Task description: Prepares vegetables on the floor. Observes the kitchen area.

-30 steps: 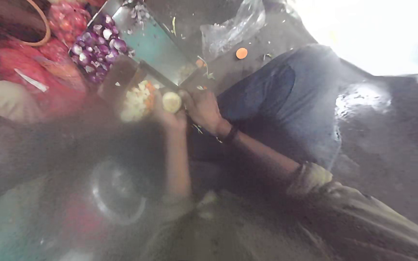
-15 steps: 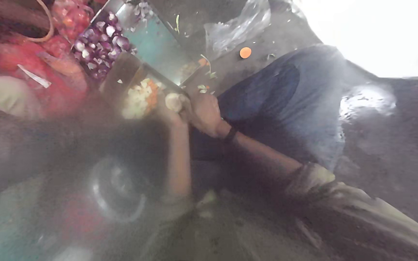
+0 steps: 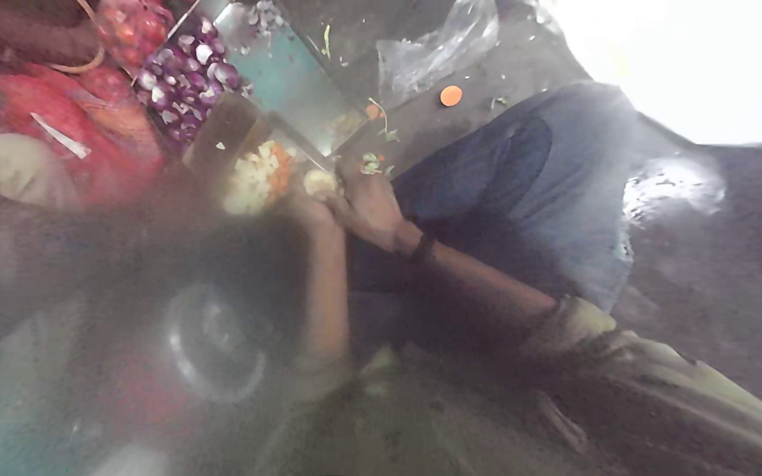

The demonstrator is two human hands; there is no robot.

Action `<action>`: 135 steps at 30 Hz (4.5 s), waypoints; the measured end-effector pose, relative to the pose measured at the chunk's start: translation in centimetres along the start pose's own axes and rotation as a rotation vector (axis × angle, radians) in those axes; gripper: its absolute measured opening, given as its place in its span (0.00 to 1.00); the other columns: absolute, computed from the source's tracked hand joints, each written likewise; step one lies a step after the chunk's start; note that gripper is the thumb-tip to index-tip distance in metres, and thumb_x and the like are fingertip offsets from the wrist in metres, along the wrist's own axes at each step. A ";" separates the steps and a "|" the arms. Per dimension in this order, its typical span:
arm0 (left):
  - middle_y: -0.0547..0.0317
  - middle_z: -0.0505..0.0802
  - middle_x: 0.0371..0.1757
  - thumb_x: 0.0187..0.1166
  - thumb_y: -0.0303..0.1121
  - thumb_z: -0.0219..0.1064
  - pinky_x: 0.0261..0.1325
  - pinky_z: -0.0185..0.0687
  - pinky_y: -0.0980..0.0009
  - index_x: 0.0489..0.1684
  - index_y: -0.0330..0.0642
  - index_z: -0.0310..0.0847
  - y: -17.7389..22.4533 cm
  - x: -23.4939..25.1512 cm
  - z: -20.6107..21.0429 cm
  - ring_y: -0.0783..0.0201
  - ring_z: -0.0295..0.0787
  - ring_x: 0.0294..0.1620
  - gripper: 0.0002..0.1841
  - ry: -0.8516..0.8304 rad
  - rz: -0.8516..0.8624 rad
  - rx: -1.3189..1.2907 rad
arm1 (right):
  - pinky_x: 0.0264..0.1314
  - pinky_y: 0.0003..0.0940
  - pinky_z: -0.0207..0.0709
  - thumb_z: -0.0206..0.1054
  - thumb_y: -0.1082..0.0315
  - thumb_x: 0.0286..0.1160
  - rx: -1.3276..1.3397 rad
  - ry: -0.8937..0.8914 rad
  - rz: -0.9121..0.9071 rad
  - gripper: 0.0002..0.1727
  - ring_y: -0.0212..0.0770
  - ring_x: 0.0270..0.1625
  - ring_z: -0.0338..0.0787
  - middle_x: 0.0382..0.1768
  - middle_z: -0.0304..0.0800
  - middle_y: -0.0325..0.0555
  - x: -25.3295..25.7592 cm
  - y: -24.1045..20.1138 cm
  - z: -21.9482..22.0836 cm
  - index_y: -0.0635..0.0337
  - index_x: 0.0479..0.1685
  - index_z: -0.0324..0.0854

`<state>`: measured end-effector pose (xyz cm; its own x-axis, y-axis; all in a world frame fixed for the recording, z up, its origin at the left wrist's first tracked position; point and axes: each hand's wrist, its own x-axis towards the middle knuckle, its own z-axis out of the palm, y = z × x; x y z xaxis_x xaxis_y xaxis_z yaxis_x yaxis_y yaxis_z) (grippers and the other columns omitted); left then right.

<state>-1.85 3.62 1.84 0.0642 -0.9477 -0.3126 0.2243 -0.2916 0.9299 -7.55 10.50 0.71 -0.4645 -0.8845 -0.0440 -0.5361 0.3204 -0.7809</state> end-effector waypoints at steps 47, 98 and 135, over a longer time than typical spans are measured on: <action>0.57 0.90 0.39 0.96 0.35 0.40 0.53 0.88 0.66 0.47 0.37 0.80 -2.1 1.2 -0.5 0.65 0.90 0.44 0.20 -0.168 0.246 -0.018 | 0.35 0.60 0.83 0.48 0.32 0.82 -0.086 0.017 -0.001 0.37 0.56 0.34 0.93 0.30 0.89 0.50 0.8 0.5 -0.1 0.60 0.57 0.80; 0.58 0.91 0.47 0.87 0.43 0.49 0.51 0.90 0.62 0.52 0.48 0.82 1.7 0.0 -2.5 0.64 0.91 0.47 0.16 -0.492 -0.186 -0.208 | 0.37 0.57 0.83 0.46 0.56 0.90 0.054 0.027 -0.093 0.20 0.54 0.37 0.93 0.31 0.89 0.49 1.4 0.9 -0.5 0.57 0.54 0.82; 0.63 0.87 0.31 0.83 0.27 0.45 0.39 0.87 0.71 0.36 0.45 0.76 -0.4 0.9 -1.3 0.70 0.86 0.33 0.13 -0.221 0.119 -0.144 | 0.31 0.55 0.83 0.58 0.32 0.79 0.089 -0.081 -0.019 0.36 0.49 0.31 0.91 0.26 0.87 0.45 -0.1 -0.1 -0.2 0.58 0.60 0.79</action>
<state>-0.57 3.04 0.97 -0.1116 -0.9841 -0.1385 0.3646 -0.1702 0.9155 -7.60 10.69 0.94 -0.3945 -0.9157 -0.0760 -0.4779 0.2751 -0.8342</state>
